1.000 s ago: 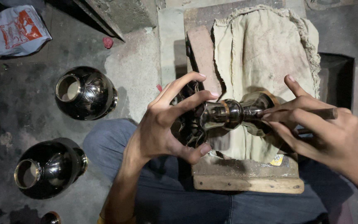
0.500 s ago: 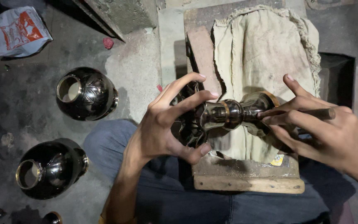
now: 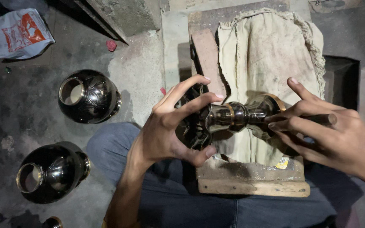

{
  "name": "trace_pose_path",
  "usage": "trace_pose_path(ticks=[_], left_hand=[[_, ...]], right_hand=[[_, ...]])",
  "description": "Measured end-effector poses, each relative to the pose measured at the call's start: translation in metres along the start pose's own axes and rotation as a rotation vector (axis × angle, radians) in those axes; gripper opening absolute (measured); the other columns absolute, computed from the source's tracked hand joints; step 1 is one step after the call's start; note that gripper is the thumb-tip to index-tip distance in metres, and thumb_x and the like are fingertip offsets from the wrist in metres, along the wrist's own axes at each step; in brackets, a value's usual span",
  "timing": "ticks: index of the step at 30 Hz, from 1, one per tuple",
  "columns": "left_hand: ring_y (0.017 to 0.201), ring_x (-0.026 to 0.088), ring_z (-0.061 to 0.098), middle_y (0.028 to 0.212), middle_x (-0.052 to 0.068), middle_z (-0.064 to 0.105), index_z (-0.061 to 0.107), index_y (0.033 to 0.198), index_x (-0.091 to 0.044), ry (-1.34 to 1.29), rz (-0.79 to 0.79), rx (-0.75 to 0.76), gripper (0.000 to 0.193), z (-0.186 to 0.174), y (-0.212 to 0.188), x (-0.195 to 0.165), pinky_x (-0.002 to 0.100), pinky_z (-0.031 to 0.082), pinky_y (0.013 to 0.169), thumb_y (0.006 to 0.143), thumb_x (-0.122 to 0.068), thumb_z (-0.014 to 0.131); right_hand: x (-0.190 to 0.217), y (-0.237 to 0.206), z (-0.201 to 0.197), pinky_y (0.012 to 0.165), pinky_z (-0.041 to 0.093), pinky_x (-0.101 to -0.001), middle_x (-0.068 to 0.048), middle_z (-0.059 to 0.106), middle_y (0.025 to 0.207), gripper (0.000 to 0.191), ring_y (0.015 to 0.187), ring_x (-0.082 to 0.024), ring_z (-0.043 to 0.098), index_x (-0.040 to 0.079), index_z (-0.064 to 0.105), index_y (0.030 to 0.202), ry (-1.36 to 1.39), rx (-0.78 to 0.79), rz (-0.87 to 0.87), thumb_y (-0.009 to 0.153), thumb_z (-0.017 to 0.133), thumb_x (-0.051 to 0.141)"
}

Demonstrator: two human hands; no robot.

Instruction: The person sits on the floor and uses a small handheld tool to polish the surface of a dark metal vessel with a brass rim. They rotate the object to work on different sections, including the neck and body, while other similar vessels rest nearby.

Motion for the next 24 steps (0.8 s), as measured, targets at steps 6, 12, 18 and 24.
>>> trace_pose_path(ticks=[6,12,18,24], left_hand=[[0.129,0.033,0.067,0.155,0.017,0.049,0.054,0.147,-0.032,-0.008,0.001,-0.014,0.085,-0.001,0.002,-0.003,0.052,0.059,0.11,0.071,-0.061,0.078],[0.129,0.034,0.067,0.157,0.017,0.049,0.059,0.145,-0.029,-0.021,-0.014,-0.006,0.083,-0.002,0.004,-0.005,0.05,0.061,0.108,0.07,-0.056,0.081],[0.134,0.036,0.064,0.156,0.017,0.048,0.061,0.143,-0.027,-0.043,-0.01,0.001,0.082,-0.001,0.003,-0.004,0.053,0.058,0.11,0.07,-0.056,0.083],[0.136,0.038,0.062,0.157,0.017,0.047,0.052,0.147,-0.031,-0.02,0.032,-0.005,0.083,0.002,-0.002,-0.004,0.056,0.055,0.108,0.074,-0.058,0.081]], right_hand=[[-0.005,-0.003,0.0,0.11,0.04,-0.0509,-0.01,0.075,0.081,0.006,0.08,-0.026,0.076,0.008,0.071,0.077,0.005,-0.055,0.009,0.073,0.076,0.007],[-0.015,-0.009,0.013,0.118,0.038,-0.0587,-0.007,0.076,0.095,0.028,0.094,-0.025,0.076,0.012,0.073,0.095,0.034,0.071,0.004,0.071,0.083,0.024],[-0.002,0.0,0.004,0.084,0.053,-0.0502,-0.014,0.075,0.11,0.054,0.134,-0.042,0.053,0.016,0.075,0.106,-0.188,0.122,-0.061,0.053,0.083,0.025],[-0.019,-0.008,0.02,0.091,0.05,-0.0491,-0.008,0.071,0.123,0.067,0.143,-0.043,0.045,0.018,0.073,0.121,-0.196,0.291,0.023,0.055,0.083,0.023]])
Point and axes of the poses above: each hand's wrist, its own y-axis towards the middle knuckle, its own z-axis out of the palm, x = y × z, the point moved 7 cm from there along y, towards the middle knuckle
